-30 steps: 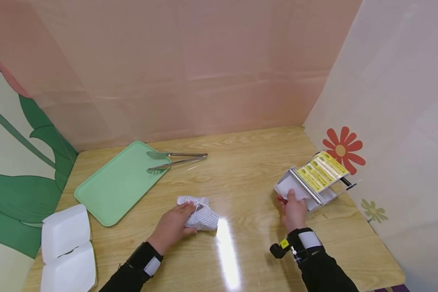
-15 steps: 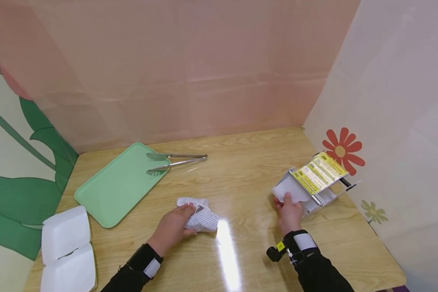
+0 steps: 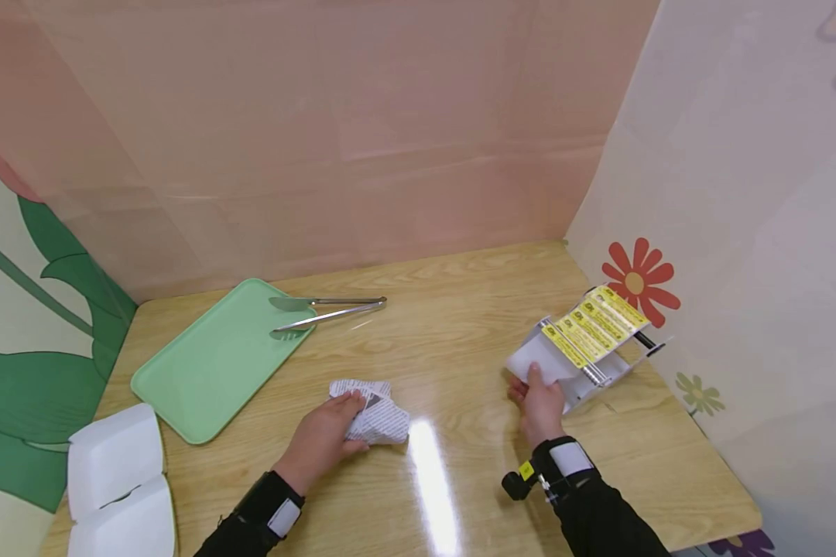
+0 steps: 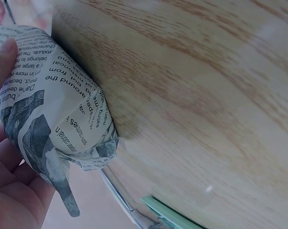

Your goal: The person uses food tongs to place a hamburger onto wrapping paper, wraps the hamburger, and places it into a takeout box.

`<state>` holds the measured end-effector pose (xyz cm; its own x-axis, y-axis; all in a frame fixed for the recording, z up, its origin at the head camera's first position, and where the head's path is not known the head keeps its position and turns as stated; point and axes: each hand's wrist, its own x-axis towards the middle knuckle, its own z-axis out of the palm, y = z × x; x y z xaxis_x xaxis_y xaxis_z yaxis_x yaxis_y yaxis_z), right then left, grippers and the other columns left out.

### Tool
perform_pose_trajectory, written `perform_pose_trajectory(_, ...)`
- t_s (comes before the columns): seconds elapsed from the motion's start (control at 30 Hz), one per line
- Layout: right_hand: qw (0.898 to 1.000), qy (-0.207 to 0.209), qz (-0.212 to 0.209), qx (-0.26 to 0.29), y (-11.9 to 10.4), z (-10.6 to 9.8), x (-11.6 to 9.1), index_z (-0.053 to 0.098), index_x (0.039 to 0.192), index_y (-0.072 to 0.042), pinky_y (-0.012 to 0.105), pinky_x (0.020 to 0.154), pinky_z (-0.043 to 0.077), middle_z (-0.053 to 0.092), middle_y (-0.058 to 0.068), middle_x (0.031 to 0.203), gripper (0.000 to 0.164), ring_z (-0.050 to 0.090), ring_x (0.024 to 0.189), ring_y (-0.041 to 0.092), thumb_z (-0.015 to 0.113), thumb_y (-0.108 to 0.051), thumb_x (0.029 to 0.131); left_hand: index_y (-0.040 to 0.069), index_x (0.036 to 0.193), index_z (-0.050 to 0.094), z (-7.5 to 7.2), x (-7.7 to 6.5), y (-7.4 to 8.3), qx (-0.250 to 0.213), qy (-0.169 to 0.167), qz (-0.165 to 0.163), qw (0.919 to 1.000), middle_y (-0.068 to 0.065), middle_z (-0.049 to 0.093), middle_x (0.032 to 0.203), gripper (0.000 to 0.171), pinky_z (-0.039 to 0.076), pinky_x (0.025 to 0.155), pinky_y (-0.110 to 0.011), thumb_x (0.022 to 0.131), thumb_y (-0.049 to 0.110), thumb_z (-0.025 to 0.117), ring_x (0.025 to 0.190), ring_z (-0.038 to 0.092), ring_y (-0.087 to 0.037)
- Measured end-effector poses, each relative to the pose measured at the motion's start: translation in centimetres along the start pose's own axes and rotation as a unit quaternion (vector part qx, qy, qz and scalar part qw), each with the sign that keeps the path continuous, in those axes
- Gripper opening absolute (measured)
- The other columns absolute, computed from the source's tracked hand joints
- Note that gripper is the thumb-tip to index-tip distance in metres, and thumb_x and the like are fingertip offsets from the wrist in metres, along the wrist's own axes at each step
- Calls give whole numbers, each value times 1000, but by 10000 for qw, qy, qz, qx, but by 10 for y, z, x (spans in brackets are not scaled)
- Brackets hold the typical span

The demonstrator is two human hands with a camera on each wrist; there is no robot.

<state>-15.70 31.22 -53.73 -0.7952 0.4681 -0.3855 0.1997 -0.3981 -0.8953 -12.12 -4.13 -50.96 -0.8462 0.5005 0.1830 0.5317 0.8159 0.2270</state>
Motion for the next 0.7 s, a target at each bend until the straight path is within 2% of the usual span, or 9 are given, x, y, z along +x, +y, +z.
perform_pose_trajectory(0.13, 9991, -83, -102, -413, 0, -1, -3, 38, 114, -18, 26, 67, 56, 55, -4, 92, 34, 63, 67, 7, 55, -38, 94, 6, 125, 58, -2, 0, 2, -56, -26, -33, 10000, -10, 62, 126, 70, 47, 97, -35, 68, 40, 81, 119, 57, -24)
perform_pose_trajectory(0.23, 9956, -128, -281, -880, -4, 0, -10, 26, 129, -13, 29, 71, 57, 46, 0, 109, 50, 65, 70, 9, 57, -31, 94, 7, 124, 58, -3, 0, 2, -67, -61, -75, 9999, -10, 62, 126, 69, 47, 97, -36, 69, 40, 81, 119, 57, -24)
perform_pose_trajectory(0.3, 9930, -283, -296, -1108, -11, 1, -18, 12, 137, -11, 31, 75, 57, 41, 7, 123, 63, 66, 73, 9, 57, -23, 94, 7, 124, 58, -3, 1, 2, -60, -85, -88, 9999, -11, 62, 126, 69, 47, 97, -36, 69, 40, 81, 119, 57, -24)
perform_pose_trajectory(0.37, 9864, -551, -196, -1536, -22, 1, -30, -15, 144, -7, 29, 78, 56, 26, 23, 140, 82, 64, 73, 4, 52, -16, 96, 7, 124, 58, -2, 1, 2, -32, -98, -79, 9999, -11, 62, 126, 69, 47, 97, -36, 69, 40, 81, 119, 57, -24)
perform_pose_trajectory(0.43, 9795, -845, -127, -1825, -32, -1, -40, -36, 139, -7, 26, 75, 56, 4, 31, 148, 94, 62, 71, -2, 48, -9, 96, 7, 124, 58, -3, 1, 2, -7, -90, -72, 9999, -10, 63, 126, 69, 47, 97, -36, 68, 41, 81, 119, 57, -24)
perform_pose_trajectory(0.5, 9722, -1090, -112, -2068, -42, -4, -48, -48, 130, -9, 23, 69, 56, -9, 33, 149, 101, 59, 70, -5, 47, -5, 95, 7, 124, 59, -3, 2, 2, -3, -72, -69, 10000, -10, 63, 126, 69, 47, 97, -36, 68, 41, 81, 119, 58, -24)
perform_pose_trajectory(0.53, 9687, -1107, -142, -2217, -45, -6, -50, -50, 129, -9, 22, 66, 55, -10, 34, 148, 103, 58, 71, -5, 47, -4, 95, 7, 124, 59, -3, 2, 2, -5, -60, -69, 10000, -10, 63, 125, 69, 47, 97, -36, 68, 41, 81, 119, 58, -24)
perform_pose_trajectory(0.6, 9642, -1039, -311, -2418, -51, -6, -55, -40, 137, -9, 23, 62, 56, -2, 32, 147, 99, 56, 80, 0, 49, -2, 93, 7, 124, 59, -3, 2, 2, -18, -37, -72, 10000, -10, 63, 125, 69, 47, 96, -35, 68, 41, 81, 118, 58, -24)
perform_pose_trajectory(0.7, 9571, -1100, -467, -2640, -56, -7, -62, -32, 142, -12, 24, 63, 56, 5, 27, 146, 95, 47, 111, 23, 49, -1, 93, 7, 123, 59, -2, 1, 1, -60, 22, -30, 10000, -11, 63, 125, 69, 48, 96, -36, 68, 40, 82, 118, 58, -24)
